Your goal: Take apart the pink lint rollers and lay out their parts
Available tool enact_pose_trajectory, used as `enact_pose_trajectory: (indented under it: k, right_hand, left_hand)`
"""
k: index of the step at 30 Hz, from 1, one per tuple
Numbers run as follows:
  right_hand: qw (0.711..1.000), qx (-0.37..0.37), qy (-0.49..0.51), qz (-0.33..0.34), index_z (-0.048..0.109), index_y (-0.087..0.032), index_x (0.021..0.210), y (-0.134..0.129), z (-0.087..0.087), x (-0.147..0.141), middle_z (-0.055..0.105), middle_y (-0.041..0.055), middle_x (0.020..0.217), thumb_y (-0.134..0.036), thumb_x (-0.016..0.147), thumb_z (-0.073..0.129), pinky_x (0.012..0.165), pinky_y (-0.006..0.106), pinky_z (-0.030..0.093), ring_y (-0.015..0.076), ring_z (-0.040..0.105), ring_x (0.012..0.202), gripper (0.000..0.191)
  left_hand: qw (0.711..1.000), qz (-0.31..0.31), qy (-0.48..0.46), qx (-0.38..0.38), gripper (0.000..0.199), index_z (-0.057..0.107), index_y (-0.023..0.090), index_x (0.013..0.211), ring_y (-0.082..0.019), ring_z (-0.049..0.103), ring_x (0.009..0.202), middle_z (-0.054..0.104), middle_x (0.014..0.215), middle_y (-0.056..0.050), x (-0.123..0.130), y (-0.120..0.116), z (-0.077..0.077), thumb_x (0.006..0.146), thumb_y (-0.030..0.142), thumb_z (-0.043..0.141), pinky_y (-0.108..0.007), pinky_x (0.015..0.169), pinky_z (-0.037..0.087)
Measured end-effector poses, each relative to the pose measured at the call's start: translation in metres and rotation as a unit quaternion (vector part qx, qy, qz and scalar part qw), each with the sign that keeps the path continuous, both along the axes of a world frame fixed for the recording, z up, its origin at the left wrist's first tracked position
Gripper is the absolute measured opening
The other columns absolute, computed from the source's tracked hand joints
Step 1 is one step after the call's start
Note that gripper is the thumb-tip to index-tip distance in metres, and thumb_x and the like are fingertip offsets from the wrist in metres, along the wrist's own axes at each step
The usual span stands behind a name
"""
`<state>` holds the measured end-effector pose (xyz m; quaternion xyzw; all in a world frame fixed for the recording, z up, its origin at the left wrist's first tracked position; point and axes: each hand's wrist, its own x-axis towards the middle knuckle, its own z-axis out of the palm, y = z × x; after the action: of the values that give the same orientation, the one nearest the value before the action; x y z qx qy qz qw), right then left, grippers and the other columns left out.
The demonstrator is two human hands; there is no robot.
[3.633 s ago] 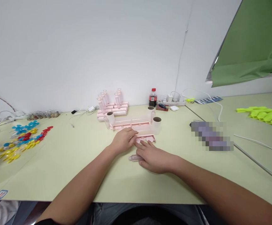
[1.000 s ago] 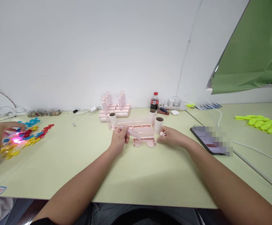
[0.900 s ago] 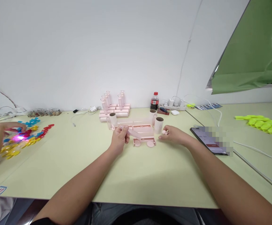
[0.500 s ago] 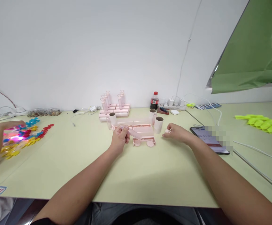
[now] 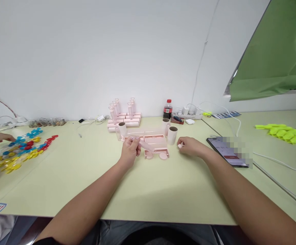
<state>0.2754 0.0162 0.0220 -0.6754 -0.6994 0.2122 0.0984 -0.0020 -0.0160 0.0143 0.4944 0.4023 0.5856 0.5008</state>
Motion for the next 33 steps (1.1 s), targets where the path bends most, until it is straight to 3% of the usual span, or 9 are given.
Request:
enact_pose_trajectory:
  k: [13, 17, 20, 22, 24, 26, 28, 30, 33]
  right_hand:
    - [0.999, 0.006, -0.002, 0.048, 0.065, -0.021, 0.094, -0.009, 0.009, -0.004, 0.067, 0.0044, 0.087, -0.023, 0.07, 0.062, 0.061, 0.026, 0.039, 0.0199, 0.06, 0.075, 0.025]
    - [0.999, 0.034, 0.012, 0.003, 0.064, -0.021, 0.092, -0.014, 0.021, -0.003, 0.064, 0.0024, 0.077, -0.028, 0.072, 0.062, 0.055, 0.026, 0.037, 0.0185, 0.058, 0.067, 0.021]
    - [0.99, 0.104, 0.088, -0.031, 0.062, -0.021, 0.085, -0.023, 0.028, -0.014, 0.055, -0.0017, 0.062, -0.026, 0.077, 0.057, 0.052, 0.025, 0.033, 0.0152, 0.052, 0.057, 0.011]
    - [0.973, 0.151, 0.173, 0.031, 0.062, -0.021, 0.087, -0.034, 0.03, -0.028, 0.048, -0.004, 0.059, -0.031, 0.081, 0.056, 0.052, 0.025, 0.033, 0.0133, 0.048, 0.054, 0.014]
    - [0.947, 0.182, 0.216, 0.157, 0.063, -0.02, 0.094, -0.046, 0.029, -0.044, 0.049, -0.0035, 0.063, -0.038, 0.081, 0.06, 0.053, 0.024, 0.034, 0.0126, 0.046, 0.056, 0.022]
    - [0.921, 0.208, 0.197, 0.264, 0.064, -0.02, 0.093, -0.056, 0.027, -0.058, 0.054, -0.0007, 0.07, -0.04, 0.082, 0.063, 0.057, 0.024, 0.035, 0.013, 0.048, 0.062, 0.023]
    - [0.907, 0.231, 0.166, 0.311, 0.063, -0.019, 0.084, -0.061, 0.026, -0.065, 0.057, 0.0013, 0.072, -0.04, 0.085, 0.06, 0.059, 0.025, 0.036, 0.0135, 0.049, 0.066, 0.021]
    - [0.914, 0.247, 0.16, 0.278, 0.062, -0.019, 0.079, -0.06, 0.026, -0.064, 0.056, 0.0015, 0.07, -0.04, 0.087, 0.057, 0.059, 0.025, 0.036, 0.0134, 0.048, 0.064, 0.023]
    - [0.935, 0.263, 0.208, 0.111, 0.062, -0.02, 0.085, -0.051, 0.03, -0.051, 0.054, 0.0004, 0.067, -0.041, 0.084, 0.057, 0.056, 0.025, 0.038, 0.0134, 0.047, 0.06, 0.022]
  left_hand:
    - [1.0, 0.002, 0.012, 0.006, 0.045, 0.048, 0.018, 0.067, -0.006, 0.041, 0.037, 0.048, 0.047, 0.007, 0.0, 0.0, 0.0, 0.077, 0.06, 0.064, -0.019, 0.037, 0.029]
    - [0.999, -0.008, 0.025, 0.023, 0.044, 0.052, 0.018, 0.072, -0.006, 0.041, 0.037, 0.048, 0.048, 0.007, -0.001, 0.0, 0.0, 0.076, 0.06, 0.065, -0.019, 0.037, 0.029]
    - [0.996, -0.039, 0.057, 0.062, 0.042, 0.058, 0.017, 0.081, -0.006, 0.041, 0.04, 0.047, 0.05, 0.008, 0.001, -0.005, 0.001, 0.073, 0.056, 0.071, -0.019, 0.04, 0.033]
    - [0.99, -0.076, 0.082, 0.084, 0.041, 0.061, 0.017, 0.088, -0.007, 0.046, 0.044, 0.052, 0.056, 0.006, 0.004, -0.011, 0.001, 0.071, 0.052, 0.075, -0.02, 0.045, 0.039]
    - [0.982, -0.11, 0.108, 0.111, 0.04, 0.064, 0.016, 0.094, -0.009, 0.053, 0.054, 0.059, 0.067, 0.002, 0.008, -0.018, 0.0, 0.072, 0.048, 0.076, -0.023, 0.053, 0.045]
    - [0.971, -0.131, 0.134, 0.151, 0.036, 0.066, 0.017, 0.098, -0.014, 0.06, 0.07, 0.065, 0.081, -0.003, 0.011, -0.024, -0.002, 0.074, 0.043, 0.075, -0.026, 0.064, 0.049]
    - [0.963, -0.147, 0.144, 0.177, 0.037, 0.066, 0.019, 0.107, -0.015, 0.061, 0.078, 0.067, 0.091, -0.005, 0.014, -0.028, -0.004, 0.077, 0.039, 0.074, -0.027, 0.07, 0.049]
    - [0.963, -0.165, 0.131, 0.166, 0.047, 0.059, 0.022, 0.12, -0.013, 0.06, 0.074, 0.066, 0.094, -0.005, 0.014, -0.029, -0.005, 0.079, 0.039, 0.072, -0.026, 0.067, 0.049]
    - [0.972, -0.155, 0.117, 0.132, 0.052, 0.054, 0.023, 0.127, -0.011, 0.057, 0.067, 0.063, 0.091, -0.004, 0.012, -0.026, -0.007, 0.081, 0.044, 0.069, -0.024, 0.061, 0.047]
